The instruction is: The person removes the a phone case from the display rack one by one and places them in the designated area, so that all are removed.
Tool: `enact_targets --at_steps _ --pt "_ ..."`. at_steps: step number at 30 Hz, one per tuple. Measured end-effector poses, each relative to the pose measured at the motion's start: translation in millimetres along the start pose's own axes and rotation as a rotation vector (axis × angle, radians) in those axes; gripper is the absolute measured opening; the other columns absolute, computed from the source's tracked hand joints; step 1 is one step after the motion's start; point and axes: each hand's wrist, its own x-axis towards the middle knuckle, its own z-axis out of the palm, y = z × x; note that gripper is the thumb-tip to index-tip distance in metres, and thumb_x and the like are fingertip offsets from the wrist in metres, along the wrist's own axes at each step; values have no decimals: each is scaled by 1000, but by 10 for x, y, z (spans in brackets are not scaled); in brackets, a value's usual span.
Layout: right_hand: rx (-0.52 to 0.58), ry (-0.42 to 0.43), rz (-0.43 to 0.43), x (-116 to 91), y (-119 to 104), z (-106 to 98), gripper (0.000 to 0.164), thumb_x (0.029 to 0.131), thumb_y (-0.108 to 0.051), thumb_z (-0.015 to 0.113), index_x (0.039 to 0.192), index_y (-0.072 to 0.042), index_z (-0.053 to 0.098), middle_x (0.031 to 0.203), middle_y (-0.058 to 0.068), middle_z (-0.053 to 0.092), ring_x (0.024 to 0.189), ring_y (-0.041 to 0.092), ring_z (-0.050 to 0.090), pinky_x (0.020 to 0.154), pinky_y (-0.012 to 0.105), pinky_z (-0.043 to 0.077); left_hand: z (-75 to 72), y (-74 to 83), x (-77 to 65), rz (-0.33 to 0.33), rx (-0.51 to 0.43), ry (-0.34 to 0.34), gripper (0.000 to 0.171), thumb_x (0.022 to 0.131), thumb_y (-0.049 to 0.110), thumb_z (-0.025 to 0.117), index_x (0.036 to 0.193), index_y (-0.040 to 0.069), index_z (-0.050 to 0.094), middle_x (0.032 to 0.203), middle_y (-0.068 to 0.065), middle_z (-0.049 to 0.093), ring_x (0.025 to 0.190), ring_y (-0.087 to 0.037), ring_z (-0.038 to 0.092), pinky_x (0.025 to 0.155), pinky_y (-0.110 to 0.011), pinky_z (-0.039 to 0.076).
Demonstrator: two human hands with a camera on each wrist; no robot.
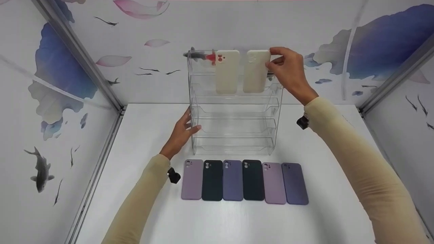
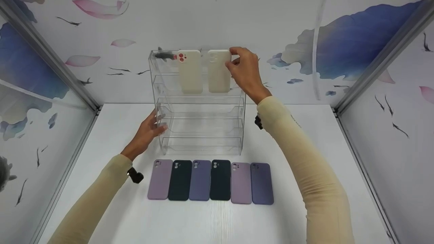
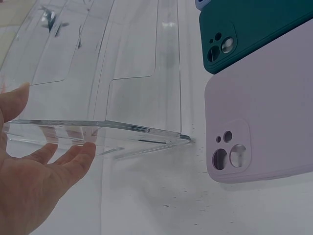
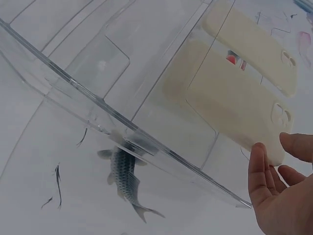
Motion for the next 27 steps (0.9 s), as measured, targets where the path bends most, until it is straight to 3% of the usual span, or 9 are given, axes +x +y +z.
enact_targets --at_steps 6,15,27 --pt "-9 33 -38 -18 31 14 33 108 -9 73 140 -5 73 134 13 74 114 26 72 107 34 58 4 4 5 5 -7 0 92 109 22 72 179 31 13 180 -16 28 158 -44 41 125 -64 39" --pt "-4 85 -76 -73 47 -19 23 106 -10 76 128 -2 79 122 14 78 106 21 72 98 29 61 11 -8 3 6 -8 -1 94 108 21 73 179 33 12 180 -16 27 158 -46 40 124 -65 38" --pt "89 163 -140 -208 -127 -206 19 103 -10 80 120 -2 81 114 12 79 99 14 73 90 23 63 5 13 0 8 -19 -7 93 109 19 71 179 32 11 180 -15 28 157 -42 43 125 -62 39"
